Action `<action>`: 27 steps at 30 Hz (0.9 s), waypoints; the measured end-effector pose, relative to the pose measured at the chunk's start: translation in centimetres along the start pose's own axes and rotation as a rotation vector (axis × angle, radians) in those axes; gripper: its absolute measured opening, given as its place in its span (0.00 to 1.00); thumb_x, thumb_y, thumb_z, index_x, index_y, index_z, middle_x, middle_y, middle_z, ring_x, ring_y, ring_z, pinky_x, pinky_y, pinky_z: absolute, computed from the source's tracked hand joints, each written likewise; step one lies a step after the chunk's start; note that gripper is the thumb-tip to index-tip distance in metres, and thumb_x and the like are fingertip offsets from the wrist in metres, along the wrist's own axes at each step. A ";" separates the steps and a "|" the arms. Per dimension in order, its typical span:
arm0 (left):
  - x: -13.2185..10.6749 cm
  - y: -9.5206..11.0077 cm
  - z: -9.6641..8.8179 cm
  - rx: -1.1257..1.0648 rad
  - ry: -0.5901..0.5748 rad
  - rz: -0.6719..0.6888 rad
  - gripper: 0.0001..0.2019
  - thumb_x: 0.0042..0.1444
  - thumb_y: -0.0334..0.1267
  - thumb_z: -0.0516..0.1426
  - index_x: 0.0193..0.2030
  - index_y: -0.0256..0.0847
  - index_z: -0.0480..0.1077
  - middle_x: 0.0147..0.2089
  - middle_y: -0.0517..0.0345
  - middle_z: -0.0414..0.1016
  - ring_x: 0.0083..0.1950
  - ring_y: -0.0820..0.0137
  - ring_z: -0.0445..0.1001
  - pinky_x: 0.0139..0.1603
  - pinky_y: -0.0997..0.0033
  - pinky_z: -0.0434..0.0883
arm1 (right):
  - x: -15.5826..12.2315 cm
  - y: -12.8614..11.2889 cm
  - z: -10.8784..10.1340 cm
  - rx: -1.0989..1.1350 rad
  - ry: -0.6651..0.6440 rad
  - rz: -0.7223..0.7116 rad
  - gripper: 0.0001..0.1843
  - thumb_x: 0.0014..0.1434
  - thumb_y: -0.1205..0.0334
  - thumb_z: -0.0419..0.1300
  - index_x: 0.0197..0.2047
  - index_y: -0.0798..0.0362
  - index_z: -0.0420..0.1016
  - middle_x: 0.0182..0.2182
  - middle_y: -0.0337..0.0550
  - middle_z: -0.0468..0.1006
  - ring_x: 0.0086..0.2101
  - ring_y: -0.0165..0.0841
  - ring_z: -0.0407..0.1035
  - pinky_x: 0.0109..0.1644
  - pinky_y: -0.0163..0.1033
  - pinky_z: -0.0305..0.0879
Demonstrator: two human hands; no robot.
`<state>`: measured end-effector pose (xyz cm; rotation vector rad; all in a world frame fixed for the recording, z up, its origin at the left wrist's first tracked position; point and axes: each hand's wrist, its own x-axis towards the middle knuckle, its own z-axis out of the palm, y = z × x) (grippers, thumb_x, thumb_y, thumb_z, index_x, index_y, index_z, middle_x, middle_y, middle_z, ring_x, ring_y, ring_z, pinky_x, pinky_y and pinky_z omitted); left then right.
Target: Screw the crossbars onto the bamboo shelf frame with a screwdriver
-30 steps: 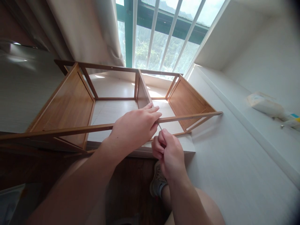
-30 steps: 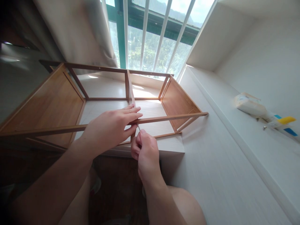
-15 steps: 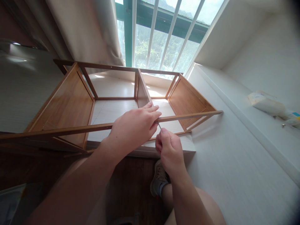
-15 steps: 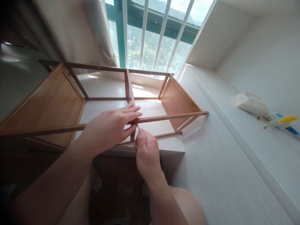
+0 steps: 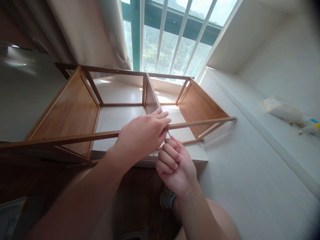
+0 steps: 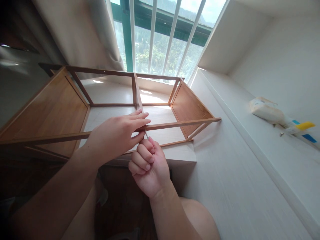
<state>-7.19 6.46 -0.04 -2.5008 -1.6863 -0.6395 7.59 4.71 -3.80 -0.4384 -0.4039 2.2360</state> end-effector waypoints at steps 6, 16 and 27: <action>0.0 0.1 0.0 0.013 -0.001 -0.005 0.15 0.64 0.33 0.50 0.52 0.43 0.73 0.64 0.57 0.70 0.69 0.65 0.63 0.58 0.65 0.73 | 0.6 0.8 -0.2 -0.324 0.132 -0.120 0.22 0.68 0.53 0.48 0.24 0.50 0.47 0.15 0.28 0.45 0.17 0.26 0.36 0.19 0.32 0.36; -0.1 0.0 0.0 0.021 -0.022 -0.006 0.15 0.63 0.33 0.50 0.53 0.43 0.72 0.66 0.58 0.68 0.70 0.65 0.61 0.59 0.62 0.72 | 0.1 -0.4 -0.5 -1.970 0.517 -0.520 0.19 0.70 0.56 0.42 0.27 0.51 0.59 0.22 0.38 0.63 0.25 0.32 0.53 0.31 0.40 0.41; -0.1 0.0 0.0 0.037 -0.033 -0.006 0.16 0.64 0.34 0.50 0.55 0.42 0.70 0.67 0.58 0.67 0.70 0.65 0.61 0.58 0.59 0.74 | 0.0 -0.7 0.0 -2.094 0.518 -0.464 0.20 0.71 0.57 0.40 0.27 0.51 0.58 0.22 0.40 0.67 0.25 0.32 0.53 0.31 0.40 0.38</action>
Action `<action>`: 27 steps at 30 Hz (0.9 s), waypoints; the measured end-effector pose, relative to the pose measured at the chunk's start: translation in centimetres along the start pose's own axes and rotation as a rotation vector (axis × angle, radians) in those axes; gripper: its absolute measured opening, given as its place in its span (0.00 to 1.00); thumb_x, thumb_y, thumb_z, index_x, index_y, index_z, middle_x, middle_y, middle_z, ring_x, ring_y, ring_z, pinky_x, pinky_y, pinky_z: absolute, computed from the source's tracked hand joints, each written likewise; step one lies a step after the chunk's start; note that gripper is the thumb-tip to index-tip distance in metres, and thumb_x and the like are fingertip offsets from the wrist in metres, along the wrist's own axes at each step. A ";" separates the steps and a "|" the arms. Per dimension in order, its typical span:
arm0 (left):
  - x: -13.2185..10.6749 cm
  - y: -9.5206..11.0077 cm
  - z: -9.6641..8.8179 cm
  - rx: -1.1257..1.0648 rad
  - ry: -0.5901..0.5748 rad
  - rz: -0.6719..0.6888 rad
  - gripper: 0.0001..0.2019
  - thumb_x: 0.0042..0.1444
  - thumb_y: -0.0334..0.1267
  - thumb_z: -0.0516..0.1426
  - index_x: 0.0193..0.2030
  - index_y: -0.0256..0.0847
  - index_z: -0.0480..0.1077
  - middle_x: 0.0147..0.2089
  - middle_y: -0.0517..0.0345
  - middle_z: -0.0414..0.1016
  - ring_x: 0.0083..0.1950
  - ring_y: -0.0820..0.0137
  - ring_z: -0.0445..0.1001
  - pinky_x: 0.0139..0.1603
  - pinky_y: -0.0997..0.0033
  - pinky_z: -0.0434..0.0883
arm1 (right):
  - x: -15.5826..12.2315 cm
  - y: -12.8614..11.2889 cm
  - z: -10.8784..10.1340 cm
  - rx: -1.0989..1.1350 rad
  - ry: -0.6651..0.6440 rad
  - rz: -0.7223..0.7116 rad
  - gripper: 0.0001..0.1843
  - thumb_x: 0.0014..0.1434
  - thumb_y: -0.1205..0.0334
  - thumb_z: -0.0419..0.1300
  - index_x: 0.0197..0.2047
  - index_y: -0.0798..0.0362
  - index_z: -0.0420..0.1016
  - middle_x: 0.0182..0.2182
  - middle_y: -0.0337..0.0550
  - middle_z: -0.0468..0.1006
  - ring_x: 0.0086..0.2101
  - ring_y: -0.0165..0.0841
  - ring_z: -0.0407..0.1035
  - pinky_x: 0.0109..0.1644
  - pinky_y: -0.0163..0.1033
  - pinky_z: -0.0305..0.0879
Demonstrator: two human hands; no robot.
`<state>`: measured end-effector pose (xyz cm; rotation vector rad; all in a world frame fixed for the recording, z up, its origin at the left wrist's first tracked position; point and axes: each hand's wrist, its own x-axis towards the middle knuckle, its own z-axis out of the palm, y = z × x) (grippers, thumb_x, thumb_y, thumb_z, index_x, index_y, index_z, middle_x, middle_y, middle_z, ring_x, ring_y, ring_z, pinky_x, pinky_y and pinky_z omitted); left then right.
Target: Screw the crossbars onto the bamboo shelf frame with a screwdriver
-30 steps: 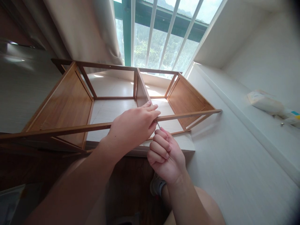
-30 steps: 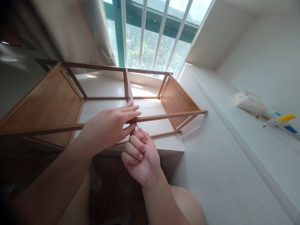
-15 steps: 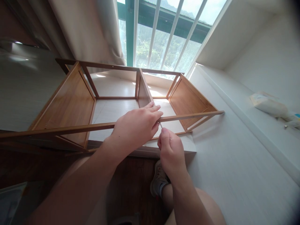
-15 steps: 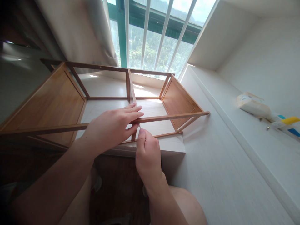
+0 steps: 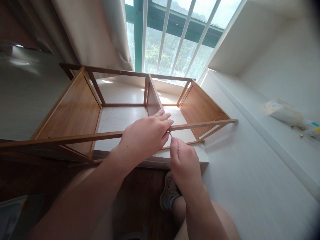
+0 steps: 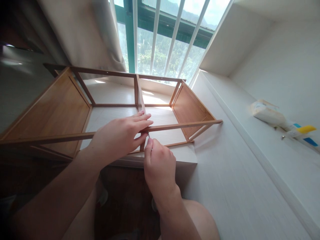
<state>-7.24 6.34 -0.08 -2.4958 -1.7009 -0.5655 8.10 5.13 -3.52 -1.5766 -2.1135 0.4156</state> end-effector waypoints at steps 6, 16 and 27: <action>-0.1 0.0 0.1 -0.012 0.023 0.006 0.16 0.64 0.34 0.50 0.56 0.41 0.70 0.66 0.57 0.68 0.70 0.66 0.61 0.58 0.61 0.73 | -0.1 -0.2 -0.2 0.023 0.019 -0.012 0.20 0.70 0.56 0.41 0.27 0.51 0.58 0.21 0.38 0.65 0.24 0.32 0.54 0.31 0.40 0.38; -0.1 0.1 0.0 -0.001 0.020 0.010 0.16 0.64 0.36 0.51 0.57 0.41 0.70 0.66 0.57 0.68 0.70 0.66 0.61 0.58 0.61 0.74 | 0.1 -0.3 0.0 -0.061 0.002 -0.031 0.21 0.71 0.57 0.40 0.27 0.51 0.61 0.23 0.42 0.70 0.25 0.33 0.56 0.30 0.40 0.38; -0.1 0.0 -0.1 -0.011 0.004 0.002 0.15 0.64 0.36 0.51 0.55 0.43 0.71 0.66 0.58 0.67 0.70 0.66 0.61 0.58 0.62 0.73 | 0.2 -0.9 -0.2 -0.133 -0.030 -0.002 0.22 0.72 0.58 0.38 0.31 0.52 0.66 0.27 0.46 0.76 0.27 0.34 0.61 0.30 0.40 0.38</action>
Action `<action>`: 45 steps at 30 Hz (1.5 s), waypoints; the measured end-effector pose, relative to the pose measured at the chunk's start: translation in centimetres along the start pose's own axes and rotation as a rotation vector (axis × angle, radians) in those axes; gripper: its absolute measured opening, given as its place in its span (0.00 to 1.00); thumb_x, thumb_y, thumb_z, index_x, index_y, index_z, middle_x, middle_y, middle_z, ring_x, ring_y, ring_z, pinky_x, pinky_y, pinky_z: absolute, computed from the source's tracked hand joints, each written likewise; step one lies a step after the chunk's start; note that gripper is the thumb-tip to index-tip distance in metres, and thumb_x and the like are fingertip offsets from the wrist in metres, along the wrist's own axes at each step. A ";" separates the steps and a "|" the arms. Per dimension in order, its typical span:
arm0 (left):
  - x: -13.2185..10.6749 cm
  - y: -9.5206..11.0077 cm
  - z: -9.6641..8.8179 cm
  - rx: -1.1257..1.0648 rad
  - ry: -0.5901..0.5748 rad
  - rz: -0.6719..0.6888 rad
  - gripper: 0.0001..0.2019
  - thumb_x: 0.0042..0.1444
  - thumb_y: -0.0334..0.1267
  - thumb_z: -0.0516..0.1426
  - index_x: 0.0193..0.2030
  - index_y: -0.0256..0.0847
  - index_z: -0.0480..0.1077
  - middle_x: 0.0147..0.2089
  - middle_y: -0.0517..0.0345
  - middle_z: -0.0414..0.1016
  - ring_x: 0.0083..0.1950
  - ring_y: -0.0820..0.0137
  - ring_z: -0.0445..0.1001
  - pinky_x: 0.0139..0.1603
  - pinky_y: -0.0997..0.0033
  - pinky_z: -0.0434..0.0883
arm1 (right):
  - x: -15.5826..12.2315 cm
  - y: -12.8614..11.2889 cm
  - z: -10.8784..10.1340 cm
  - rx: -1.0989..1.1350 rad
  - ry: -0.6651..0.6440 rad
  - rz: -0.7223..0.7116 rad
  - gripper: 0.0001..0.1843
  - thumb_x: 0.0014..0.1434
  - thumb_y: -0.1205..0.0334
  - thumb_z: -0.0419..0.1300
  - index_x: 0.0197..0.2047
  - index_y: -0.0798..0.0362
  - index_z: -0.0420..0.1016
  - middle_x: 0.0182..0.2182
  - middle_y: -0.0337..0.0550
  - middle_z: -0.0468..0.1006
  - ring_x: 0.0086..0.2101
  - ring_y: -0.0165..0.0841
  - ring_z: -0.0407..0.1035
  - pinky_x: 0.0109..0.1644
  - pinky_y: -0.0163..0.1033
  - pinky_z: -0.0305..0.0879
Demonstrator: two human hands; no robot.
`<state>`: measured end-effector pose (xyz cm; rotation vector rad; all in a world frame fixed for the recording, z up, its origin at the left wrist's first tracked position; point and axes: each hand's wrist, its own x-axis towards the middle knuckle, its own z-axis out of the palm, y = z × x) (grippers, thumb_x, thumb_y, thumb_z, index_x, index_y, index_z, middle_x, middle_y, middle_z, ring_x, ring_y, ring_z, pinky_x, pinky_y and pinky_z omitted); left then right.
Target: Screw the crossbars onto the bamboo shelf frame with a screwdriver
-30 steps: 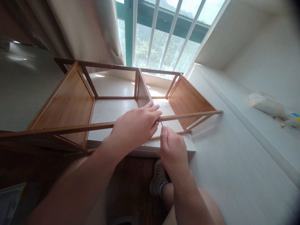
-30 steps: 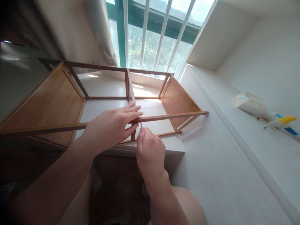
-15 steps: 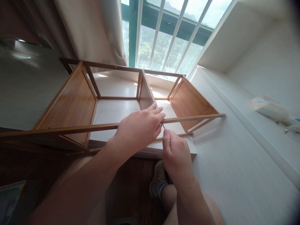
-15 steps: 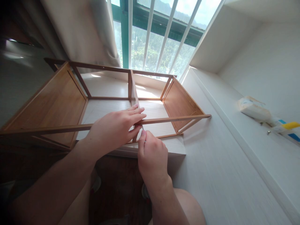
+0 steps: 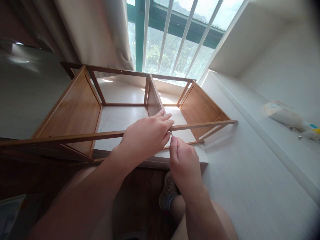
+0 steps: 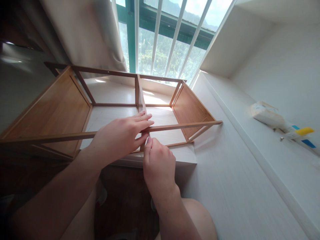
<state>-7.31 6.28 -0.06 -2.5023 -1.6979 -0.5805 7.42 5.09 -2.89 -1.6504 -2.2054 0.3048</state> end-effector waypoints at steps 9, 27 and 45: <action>0.0 0.2 -0.1 0.004 -0.001 0.006 0.16 0.64 0.36 0.51 0.56 0.41 0.70 0.66 0.55 0.67 0.70 0.65 0.61 0.58 0.62 0.73 | 0.2 -0.5 -1.8 -0.153 -0.073 0.066 0.19 0.71 0.57 0.43 0.30 0.52 0.64 0.24 0.43 0.72 0.23 0.32 0.58 0.29 0.39 0.38; 0.0 0.1 -0.1 0.009 -0.003 0.012 0.16 0.63 0.36 0.51 0.56 0.41 0.69 0.66 0.54 0.67 0.70 0.65 0.60 0.58 0.64 0.72 | 0.3 -0.1 1.0 1.153 -0.148 0.191 0.22 0.69 0.51 0.47 0.24 0.50 0.53 0.17 0.31 0.54 0.19 0.26 0.46 0.22 0.33 0.43; 0.2 0.1 -0.2 0.001 0.010 0.036 0.15 0.64 0.32 0.48 0.53 0.40 0.71 0.63 0.54 0.70 0.68 0.65 0.63 0.58 0.64 0.72 | -0.3 -0.3 0.4 1.930 -0.583 0.378 0.22 0.67 0.44 0.48 0.26 0.49 0.54 0.14 0.29 0.52 0.16 0.26 0.44 0.18 0.30 0.42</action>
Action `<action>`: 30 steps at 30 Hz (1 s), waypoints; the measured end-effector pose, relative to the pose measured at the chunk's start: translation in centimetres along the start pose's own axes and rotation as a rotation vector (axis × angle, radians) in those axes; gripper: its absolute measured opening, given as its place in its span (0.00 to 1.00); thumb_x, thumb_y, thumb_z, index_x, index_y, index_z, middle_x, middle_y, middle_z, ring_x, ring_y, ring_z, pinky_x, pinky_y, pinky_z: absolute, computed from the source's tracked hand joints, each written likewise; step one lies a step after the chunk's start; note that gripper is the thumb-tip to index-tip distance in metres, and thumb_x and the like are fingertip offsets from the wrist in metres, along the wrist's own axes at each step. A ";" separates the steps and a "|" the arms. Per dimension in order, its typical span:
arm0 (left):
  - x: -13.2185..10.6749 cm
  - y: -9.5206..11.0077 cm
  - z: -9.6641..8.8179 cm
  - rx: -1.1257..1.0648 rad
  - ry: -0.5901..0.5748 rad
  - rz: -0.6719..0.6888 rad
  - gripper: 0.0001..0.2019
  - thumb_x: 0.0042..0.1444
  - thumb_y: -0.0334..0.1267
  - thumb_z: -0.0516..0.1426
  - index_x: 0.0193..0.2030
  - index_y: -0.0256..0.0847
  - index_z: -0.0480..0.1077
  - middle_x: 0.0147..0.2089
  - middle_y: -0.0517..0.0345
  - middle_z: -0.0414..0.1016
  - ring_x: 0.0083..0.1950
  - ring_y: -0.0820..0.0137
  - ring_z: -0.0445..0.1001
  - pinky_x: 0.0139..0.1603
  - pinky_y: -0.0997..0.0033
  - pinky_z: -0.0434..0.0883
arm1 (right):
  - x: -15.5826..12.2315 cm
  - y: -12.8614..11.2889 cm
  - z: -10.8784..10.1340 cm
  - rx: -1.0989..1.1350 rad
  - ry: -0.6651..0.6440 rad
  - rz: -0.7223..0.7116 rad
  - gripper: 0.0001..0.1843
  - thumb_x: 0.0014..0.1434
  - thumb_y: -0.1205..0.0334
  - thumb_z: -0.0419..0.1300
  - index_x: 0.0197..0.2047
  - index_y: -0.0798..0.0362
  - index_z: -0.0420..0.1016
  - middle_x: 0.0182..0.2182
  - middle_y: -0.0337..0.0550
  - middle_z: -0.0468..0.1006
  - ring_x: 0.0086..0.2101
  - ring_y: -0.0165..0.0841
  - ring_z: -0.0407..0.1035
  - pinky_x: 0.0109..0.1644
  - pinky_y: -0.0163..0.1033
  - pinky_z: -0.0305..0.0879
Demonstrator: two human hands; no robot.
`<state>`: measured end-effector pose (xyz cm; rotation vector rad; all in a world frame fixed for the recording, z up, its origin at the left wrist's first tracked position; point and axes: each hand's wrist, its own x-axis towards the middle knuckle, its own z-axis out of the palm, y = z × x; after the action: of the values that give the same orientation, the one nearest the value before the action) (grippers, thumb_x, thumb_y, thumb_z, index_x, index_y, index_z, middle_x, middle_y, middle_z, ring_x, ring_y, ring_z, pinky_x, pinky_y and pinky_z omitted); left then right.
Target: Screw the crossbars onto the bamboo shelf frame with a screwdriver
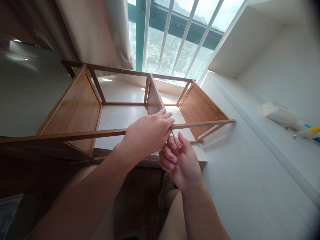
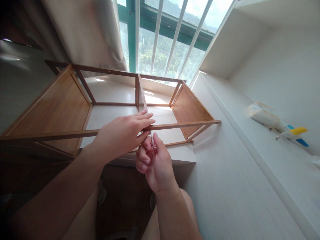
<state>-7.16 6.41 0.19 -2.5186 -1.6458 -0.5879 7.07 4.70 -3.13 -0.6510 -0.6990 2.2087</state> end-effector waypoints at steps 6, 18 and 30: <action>0.0 0.0 -0.2 -0.014 0.004 -0.012 0.15 0.64 0.33 0.49 0.52 0.41 0.72 0.62 0.54 0.71 0.68 0.65 0.64 0.59 0.64 0.71 | -0.1 0.3 -0.1 -0.071 0.020 -0.042 0.20 0.67 0.48 0.48 0.27 0.49 0.55 0.15 0.29 0.53 0.15 0.25 0.45 0.18 0.30 0.42; -0.2 0.0 -0.1 -0.040 0.001 -0.043 0.14 0.64 0.34 0.48 0.51 0.43 0.72 0.65 0.57 0.69 0.68 0.65 0.63 0.60 0.62 0.71 | 1.1 0.7 -2.3 -0.988 0.342 -0.449 0.25 0.69 0.49 0.48 0.22 0.51 0.56 0.17 0.32 0.58 0.20 0.27 0.52 0.24 0.35 0.49; -0.2 0.0 -0.1 -0.040 0.002 -0.037 0.14 0.64 0.34 0.48 0.50 0.42 0.72 0.64 0.56 0.70 0.68 0.64 0.63 0.60 0.62 0.71 | 0.4 -0.9 -1.0 -1.536 0.429 -0.476 0.22 0.70 0.56 0.44 0.23 0.51 0.57 0.20 0.36 0.64 0.25 0.31 0.56 0.31 0.38 0.47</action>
<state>-7.28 6.27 0.20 -2.5194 -1.7004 -0.6321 7.90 5.83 -3.41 -1.3817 -1.9933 0.7100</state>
